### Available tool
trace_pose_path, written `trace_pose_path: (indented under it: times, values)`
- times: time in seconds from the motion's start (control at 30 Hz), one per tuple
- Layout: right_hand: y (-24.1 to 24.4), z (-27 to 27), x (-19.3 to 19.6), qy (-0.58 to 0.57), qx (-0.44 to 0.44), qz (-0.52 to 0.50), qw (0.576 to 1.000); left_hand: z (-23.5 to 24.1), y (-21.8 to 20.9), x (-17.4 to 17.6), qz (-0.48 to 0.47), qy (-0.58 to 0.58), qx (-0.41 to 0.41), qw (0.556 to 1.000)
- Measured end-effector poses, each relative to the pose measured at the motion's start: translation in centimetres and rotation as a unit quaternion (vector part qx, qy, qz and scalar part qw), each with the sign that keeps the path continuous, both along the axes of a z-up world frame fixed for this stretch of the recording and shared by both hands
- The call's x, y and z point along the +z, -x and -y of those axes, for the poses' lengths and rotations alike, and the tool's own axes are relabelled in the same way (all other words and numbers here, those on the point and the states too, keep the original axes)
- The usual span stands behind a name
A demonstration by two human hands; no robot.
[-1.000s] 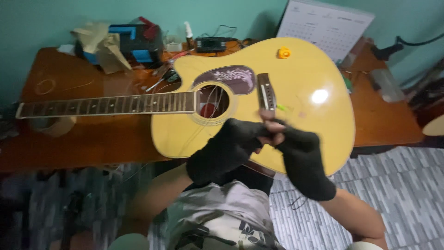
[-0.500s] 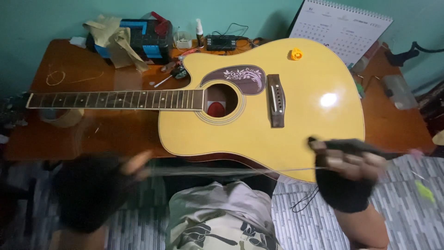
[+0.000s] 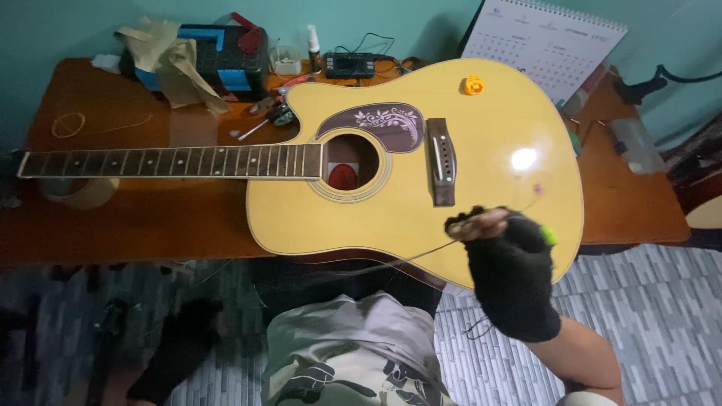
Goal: The person threads a new guitar string through the bridge of an acoustic guitar, pulls it taut, and secures it by winding it around the bridge pin. The process is repeated for multiple strings.
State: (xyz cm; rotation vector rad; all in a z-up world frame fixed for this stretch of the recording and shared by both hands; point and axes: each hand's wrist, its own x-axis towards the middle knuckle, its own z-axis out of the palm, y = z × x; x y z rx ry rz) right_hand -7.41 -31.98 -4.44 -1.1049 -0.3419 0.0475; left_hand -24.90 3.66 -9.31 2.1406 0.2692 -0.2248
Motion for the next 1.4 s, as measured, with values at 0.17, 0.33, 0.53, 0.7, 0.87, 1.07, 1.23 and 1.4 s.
trace_pose_path:
  times: [0.17, 0.33, 0.53, 0.7, 0.87, 1.07, 1.23, 1.4]
  values:
    - [2.0, -2.7, 0.7, 0.132, -0.007, 0.041, 0.99, 3.9, -4.2, 2.8, 0.161, 0.019, -0.1, 0.982]
    - [3.4, -6.1, 0.3, 0.068, 0.053, -0.08, 0.993, 6.7, -7.9, 5.8, 0.318, 0.028, -0.158, 0.934]
    - [3.0, -9.0, 1.5, 0.276, 0.033, -0.029, 0.96, 9.1, -11.3, 8.5, 0.383, 0.094, -0.175, 0.902]
    - [2.2, -9.4, 2.2, 0.236, 0.013, -0.032, 0.971, 10.0, -12.7, 8.8, 0.238, 0.226, -0.107, 0.938]
    - [2.2, -10.1, 3.8, 0.158, 0.106, -0.075, 0.979, 8.8, -12.5, 9.7, 0.063, 0.432, -0.051, 0.898]
    - [-3.6, -8.2, 2.7, 0.386, 0.326, 0.031, 0.862, 7.4, -14.7, 8.7, 0.219, 0.447, -0.131, 0.857]
    - [-11.9, -4.6, 8.1, 0.678, 0.386, 0.162, 0.604, 8.0, -16.1, 2.1, 0.268, 0.473, -0.01, 0.839]
    - [-26.0, -15.1, 3.3, 0.805, 0.139, 0.46, 0.348, 7.5, -17.2, -3.5, 0.182, 0.521, 0.041, 0.833]
